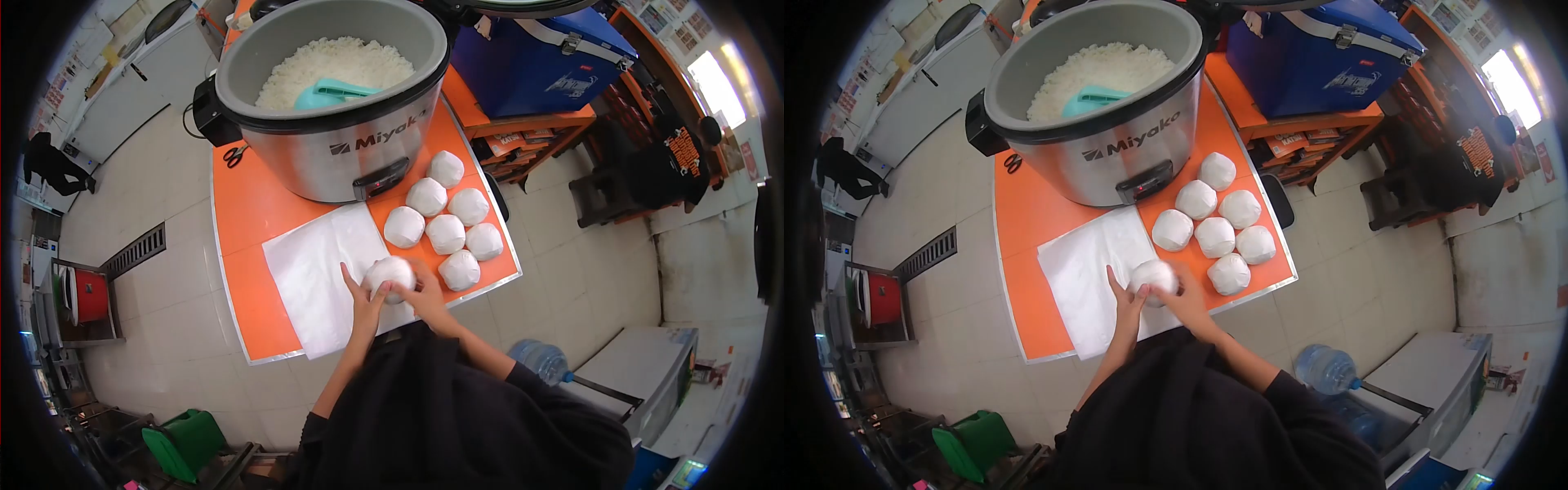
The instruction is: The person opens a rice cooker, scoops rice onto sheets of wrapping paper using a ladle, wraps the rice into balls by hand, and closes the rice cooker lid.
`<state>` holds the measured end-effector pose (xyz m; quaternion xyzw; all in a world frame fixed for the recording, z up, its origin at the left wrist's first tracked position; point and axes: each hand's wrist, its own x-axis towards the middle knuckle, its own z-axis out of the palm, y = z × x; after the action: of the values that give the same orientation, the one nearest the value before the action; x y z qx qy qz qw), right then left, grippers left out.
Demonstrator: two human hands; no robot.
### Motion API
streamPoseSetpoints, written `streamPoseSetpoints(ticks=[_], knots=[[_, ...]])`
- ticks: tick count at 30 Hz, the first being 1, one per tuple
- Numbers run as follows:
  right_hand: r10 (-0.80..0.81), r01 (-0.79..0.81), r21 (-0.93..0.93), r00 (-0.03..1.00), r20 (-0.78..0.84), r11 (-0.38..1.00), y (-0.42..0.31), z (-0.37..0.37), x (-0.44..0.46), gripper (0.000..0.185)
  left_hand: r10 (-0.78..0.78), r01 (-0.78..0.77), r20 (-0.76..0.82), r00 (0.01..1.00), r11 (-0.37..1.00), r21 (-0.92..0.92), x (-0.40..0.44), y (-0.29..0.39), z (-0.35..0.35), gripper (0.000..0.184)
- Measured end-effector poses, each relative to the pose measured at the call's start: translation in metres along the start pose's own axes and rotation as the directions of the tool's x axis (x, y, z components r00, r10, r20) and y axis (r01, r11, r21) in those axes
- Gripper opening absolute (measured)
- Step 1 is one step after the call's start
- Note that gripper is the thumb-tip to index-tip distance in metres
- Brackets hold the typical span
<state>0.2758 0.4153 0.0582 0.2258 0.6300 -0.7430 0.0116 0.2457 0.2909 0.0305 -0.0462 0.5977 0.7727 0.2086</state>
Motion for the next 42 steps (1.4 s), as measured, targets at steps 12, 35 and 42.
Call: streamPoseSetpoints(ticks=[12,35,42], knots=[[-0.546,0.209,-0.902,0.837,-0.035,0.379,-0.05,-0.023,0.029,0.027,0.339,0.075,-0.186,0.922,0.314,0.947,0.005,0.006,-0.106,0.084],[-0.393,0.256,-0.961,0.898,0.197,0.103,-0.307,0.092,0.352,0.03,0.645,-0.615,-0.086,0.76,0.755,0.229,0.193,0.28,-0.129,0.048],[-0.348,0.294,-0.955,0.893,0.285,-0.028,-0.304,0.122,0.388,0.033,0.477,-0.495,-0.171,0.862,0.865,-0.083,0.225,0.303,-0.103,0.05]])
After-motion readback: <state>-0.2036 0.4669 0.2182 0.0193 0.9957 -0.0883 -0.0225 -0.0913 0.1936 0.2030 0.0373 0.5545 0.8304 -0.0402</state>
